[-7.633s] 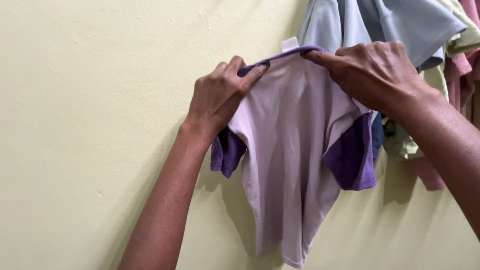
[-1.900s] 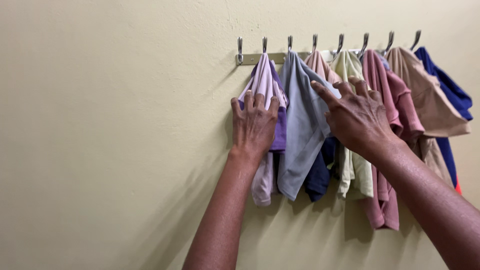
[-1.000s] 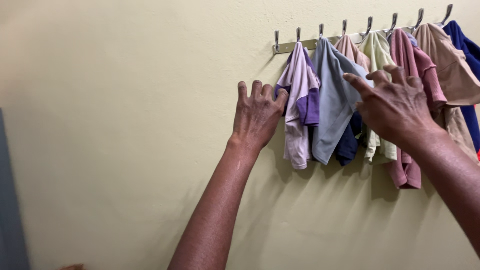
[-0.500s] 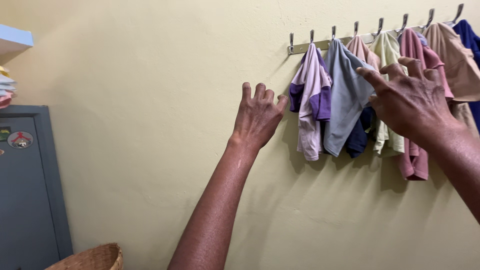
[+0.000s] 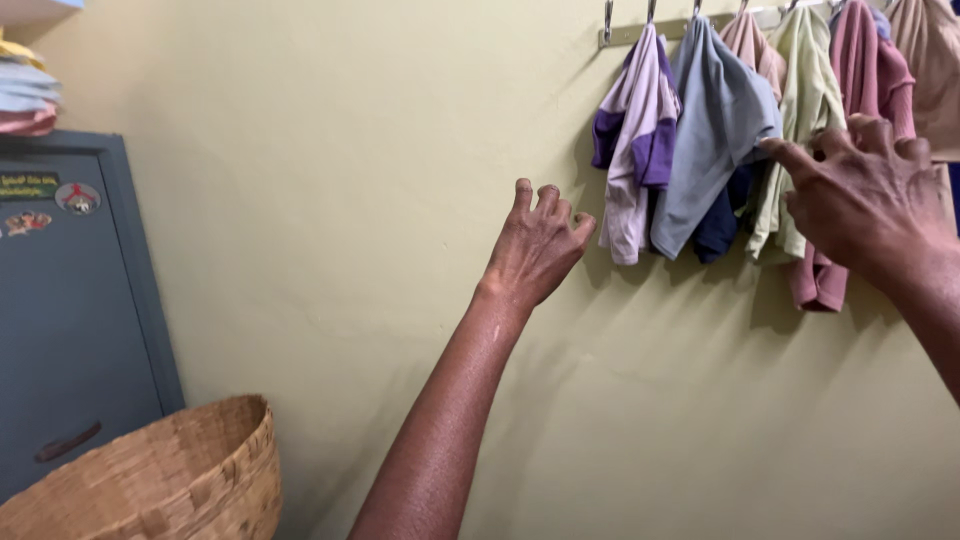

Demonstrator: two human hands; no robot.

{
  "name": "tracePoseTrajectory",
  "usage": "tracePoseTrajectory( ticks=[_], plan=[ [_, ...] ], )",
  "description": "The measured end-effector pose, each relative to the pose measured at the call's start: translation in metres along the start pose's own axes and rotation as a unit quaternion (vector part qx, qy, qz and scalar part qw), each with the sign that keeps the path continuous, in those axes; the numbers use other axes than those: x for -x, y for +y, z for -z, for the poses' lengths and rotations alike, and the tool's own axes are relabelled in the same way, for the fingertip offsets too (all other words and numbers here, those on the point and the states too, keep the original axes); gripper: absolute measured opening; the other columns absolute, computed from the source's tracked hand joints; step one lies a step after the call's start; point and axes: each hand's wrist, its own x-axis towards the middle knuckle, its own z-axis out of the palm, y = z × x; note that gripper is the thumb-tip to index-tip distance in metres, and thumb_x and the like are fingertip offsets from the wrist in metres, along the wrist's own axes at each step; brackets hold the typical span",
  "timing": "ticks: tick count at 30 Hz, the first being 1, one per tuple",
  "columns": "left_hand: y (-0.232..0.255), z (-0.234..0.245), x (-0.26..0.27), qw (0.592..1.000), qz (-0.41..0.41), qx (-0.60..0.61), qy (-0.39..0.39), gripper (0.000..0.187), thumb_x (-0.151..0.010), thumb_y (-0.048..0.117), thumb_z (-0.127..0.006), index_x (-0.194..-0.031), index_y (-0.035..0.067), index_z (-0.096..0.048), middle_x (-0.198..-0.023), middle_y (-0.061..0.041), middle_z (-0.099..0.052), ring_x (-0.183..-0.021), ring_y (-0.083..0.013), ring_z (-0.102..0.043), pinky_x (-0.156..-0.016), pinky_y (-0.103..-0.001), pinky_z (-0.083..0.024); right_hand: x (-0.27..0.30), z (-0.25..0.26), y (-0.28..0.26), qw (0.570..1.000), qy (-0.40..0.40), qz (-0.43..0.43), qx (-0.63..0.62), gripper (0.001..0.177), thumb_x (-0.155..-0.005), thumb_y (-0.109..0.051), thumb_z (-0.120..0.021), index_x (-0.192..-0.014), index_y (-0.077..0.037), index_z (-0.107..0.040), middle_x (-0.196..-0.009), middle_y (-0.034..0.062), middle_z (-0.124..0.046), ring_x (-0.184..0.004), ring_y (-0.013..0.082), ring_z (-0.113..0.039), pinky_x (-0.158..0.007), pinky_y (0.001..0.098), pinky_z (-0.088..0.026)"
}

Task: The person picks up shirts from a pile on a chair, unfolds each one, and hangs them on wall-mounted hooks. The shirts are handled one at a time and placed in sequence on the hooks.

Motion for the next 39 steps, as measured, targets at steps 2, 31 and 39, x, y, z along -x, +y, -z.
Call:
tracePoseTrajectory(
  ticks=[2, 31, 39],
  plan=[
    [0.001, 0.008, 0.009, 1.0, -0.006, 0.009, -0.005, 0.026, -0.091, 0.016, -0.067, -0.116, 0.021, -0.069, -0.09, -0.005, -0.072, -0.107, -0.0225, -0.064, -0.104, -0.056, -0.037, 0.007, 0.007, 0.001, 1.0, 0.01, 0.013, 0.02, 0.065, -0.09, -0.033, -0.064, -0.154, -0.036, -0.055, -0.135, 0.0118, -0.065, -0.14, 0.034, -0.048, -0.102, 0.058, -0.041],
    [-0.057, 0.124, 0.116, 0.997, -0.019, 0.055, -0.048, 0.012, -0.088, 0.008, -0.069, -0.088, 0.02, -0.07, -0.083, -0.004, -0.072, -0.102, -0.0221, -0.065, -0.103, -0.055, -0.036, 0.093, 0.133, -0.002, 0.993, -0.03, 0.029, 0.107, 0.071, -0.088, -0.036, -0.072, -0.157, -0.03, -0.055, -0.112, 0.0148, -0.072, -0.106, 0.0268, -0.067, -0.113, 0.0472, -0.049],
    [-0.071, 0.139, 0.121, 0.999, -0.005, 0.041, -0.02, 0.012, -0.085, 0.008, -0.068, -0.089, 0.019, -0.07, -0.082, -0.005, -0.073, -0.106, -0.0247, -0.065, -0.102, -0.057, -0.037, 0.084, 0.071, 0.032, 0.967, -0.112, -0.061, -0.222, 0.075, -0.089, -0.003, -0.065, -0.16, -0.019, -0.046, -0.095, 0.0224, -0.061, -0.072, 0.0308, -0.067, -0.066, 0.0454, -0.06]
  ],
)
